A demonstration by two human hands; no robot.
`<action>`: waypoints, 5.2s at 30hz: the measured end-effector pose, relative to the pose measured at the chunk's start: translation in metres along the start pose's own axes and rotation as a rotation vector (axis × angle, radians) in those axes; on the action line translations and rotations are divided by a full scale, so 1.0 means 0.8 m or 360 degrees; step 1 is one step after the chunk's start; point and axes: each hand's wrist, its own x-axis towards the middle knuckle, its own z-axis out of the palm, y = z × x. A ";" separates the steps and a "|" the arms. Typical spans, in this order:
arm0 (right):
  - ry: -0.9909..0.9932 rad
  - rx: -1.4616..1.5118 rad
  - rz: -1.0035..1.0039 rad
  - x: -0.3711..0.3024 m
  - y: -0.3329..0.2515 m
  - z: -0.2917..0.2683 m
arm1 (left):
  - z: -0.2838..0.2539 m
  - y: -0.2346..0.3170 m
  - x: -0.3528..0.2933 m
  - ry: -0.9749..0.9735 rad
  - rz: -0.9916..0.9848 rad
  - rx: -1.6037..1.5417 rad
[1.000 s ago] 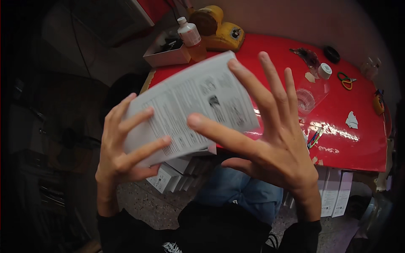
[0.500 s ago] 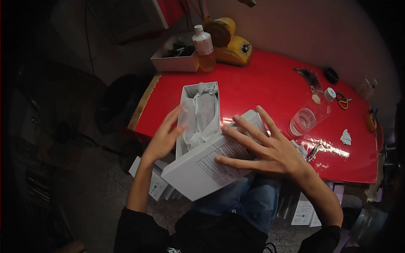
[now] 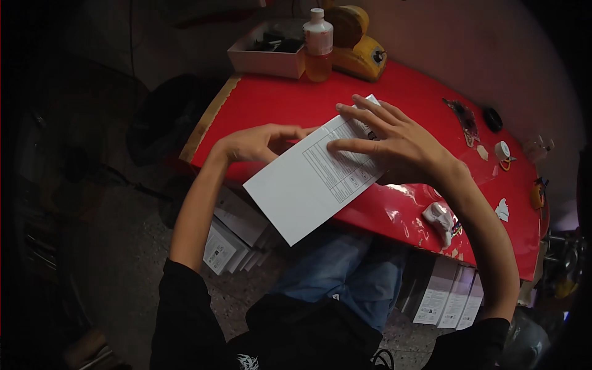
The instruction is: Cleaning a pair of red shoes with a cloth and cleaning fluid before packaging them into a box.
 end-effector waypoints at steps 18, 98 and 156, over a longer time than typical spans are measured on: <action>-0.0099 0.0237 0.0165 0.009 0.023 0.071 | 0.034 -0.009 -0.009 0.0509 0.0166 0.0495; 0.2434 0.3835 0.3557 -0.438 -0.537 0.658 | 0.494 -0.168 0.113 0.0410 0.0565 0.1480; 0.1368 0.3380 0.3789 -0.475 -0.434 0.589 | 0.484 -0.188 0.105 0.0706 0.0790 0.0884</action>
